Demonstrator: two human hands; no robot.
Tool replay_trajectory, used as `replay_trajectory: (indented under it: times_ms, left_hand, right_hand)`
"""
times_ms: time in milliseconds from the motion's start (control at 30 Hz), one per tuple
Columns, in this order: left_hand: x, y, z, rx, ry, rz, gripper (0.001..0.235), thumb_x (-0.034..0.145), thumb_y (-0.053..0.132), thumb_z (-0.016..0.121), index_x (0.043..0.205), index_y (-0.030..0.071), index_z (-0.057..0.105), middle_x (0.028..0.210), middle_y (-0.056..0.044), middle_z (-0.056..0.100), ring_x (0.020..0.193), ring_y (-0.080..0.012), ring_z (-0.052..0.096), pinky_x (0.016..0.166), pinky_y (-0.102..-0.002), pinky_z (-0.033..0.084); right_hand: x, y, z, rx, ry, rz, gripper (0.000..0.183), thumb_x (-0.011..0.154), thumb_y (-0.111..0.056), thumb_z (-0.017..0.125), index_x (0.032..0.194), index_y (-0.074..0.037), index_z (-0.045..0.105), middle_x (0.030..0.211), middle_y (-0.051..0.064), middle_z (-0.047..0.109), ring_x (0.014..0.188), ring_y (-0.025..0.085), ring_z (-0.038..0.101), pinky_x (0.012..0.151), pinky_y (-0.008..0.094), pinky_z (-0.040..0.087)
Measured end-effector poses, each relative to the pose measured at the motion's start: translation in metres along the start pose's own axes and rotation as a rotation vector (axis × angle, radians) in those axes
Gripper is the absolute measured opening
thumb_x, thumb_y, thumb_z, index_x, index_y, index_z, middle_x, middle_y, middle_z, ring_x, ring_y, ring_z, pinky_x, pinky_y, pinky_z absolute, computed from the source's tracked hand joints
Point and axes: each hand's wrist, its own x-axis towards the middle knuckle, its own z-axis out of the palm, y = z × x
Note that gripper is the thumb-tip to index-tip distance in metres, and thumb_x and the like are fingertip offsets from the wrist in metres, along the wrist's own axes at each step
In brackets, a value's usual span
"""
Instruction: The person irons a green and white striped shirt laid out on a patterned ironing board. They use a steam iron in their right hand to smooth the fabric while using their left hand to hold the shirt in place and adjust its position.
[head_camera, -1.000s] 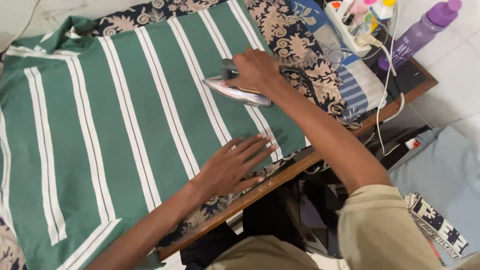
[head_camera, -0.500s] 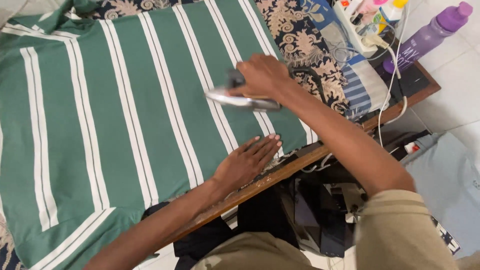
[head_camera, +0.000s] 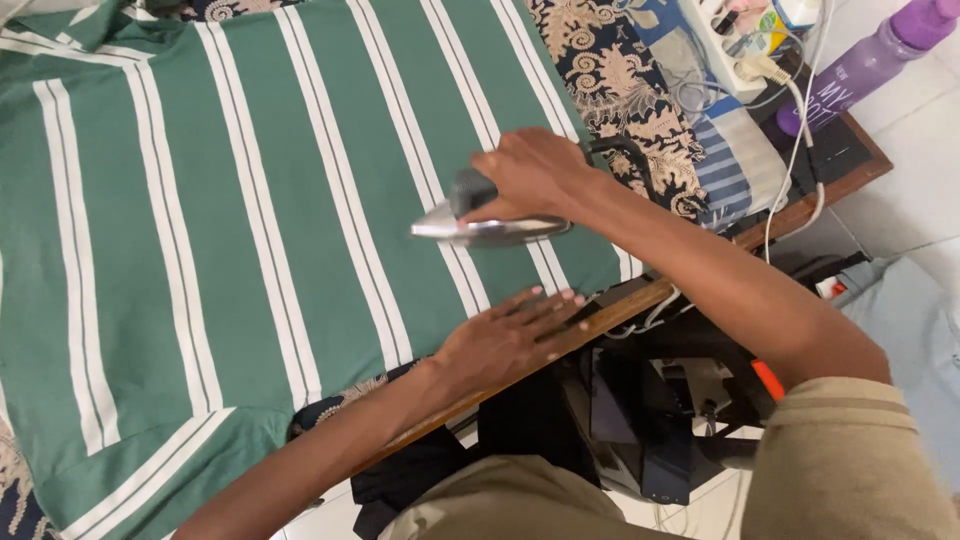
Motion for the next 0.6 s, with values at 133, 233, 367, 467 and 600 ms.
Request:
replay_trajectory:
  times_ms: [133,233,367,467,600]
  left_hand:
    - [0.0,0.019,-0.018,-0.322,0.119,0.083,0.051,0.109,0.032,0.048,0.155,0.011,0.045,0.164,-0.017,0.041,0.154,-0.0312,0.037,0.129,-0.047,0.027]
    - [-0.006,0.028,-0.042,-0.58,0.205,0.147,0.04,0.11,0.025,0.05,0.143,0.004,0.058,0.152,-0.026,0.053,0.146,-0.0411,0.049,0.124,-0.052,0.042]
    - [-0.022,0.011,-0.045,-0.38,0.588,0.193,0.022,0.104,0.021,0.061,0.119,0.009,0.071,0.126,-0.012,0.072,0.118,-0.0276,0.068,0.098,-0.04,0.053]
    - [-0.051,-0.049,-0.05,-0.289,0.753,0.086,0.027,0.105,0.03,0.054,0.108,0.012,0.074,0.11,-0.009,0.074,0.1,-0.0275,0.069,0.083,-0.041,0.054]
    - [-0.087,-0.138,-0.07,-0.118,0.772,-0.332,0.013,0.1,0.02,0.063,0.099,0.009,0.071,0.094,-0.008,0.071,0.08,-0.0327,0.063,0.073,-0.045,0.049]
  right_hand:
    - [0.023,-0.001,0.003,0.071,0.099,0.191,0.062,0.093,-0.062,0.077,0.1,-0.001,0.071,0.056,0.005,0.062,0.037,0.015,0.049,0.031,0.027,0.037]
    - [0.027,0.001,0.009,0.04,0.209,0.203,0.071,0.087,-0.07,0.081,0.083,-0.001,0.066,0.065,0.01,0.062,0.051,0.028,0.057,0.038,0.042,0.043]
    - [-0.006,-0.011,0.013,-0.015,0.155,-0.006,0.072,0.091,-0.074,0.072,0.083,-0.003,0.064,0.052,0.009,0.052,0.04,0.021,0.047,0.037,0.038,0.041]
    - [-0.038,-0.019,0.022,-0.046,0.052,-0.09,0.05,0.095,-0.054,0.065,0.091,-0.005,0.066,0.054,0.014,0.06,0.041,0.024,0.058,0.045,0.04,0.05]
    - [-0.077,-0.049,-0.016,-0.035,-0.087,-0.093,0.063,0.099,-0.07,0.052,0.106,-0.011,0.069,0.069,0.015,0.072,0.049,0.022,0.069,0.049,0.034,0.056]
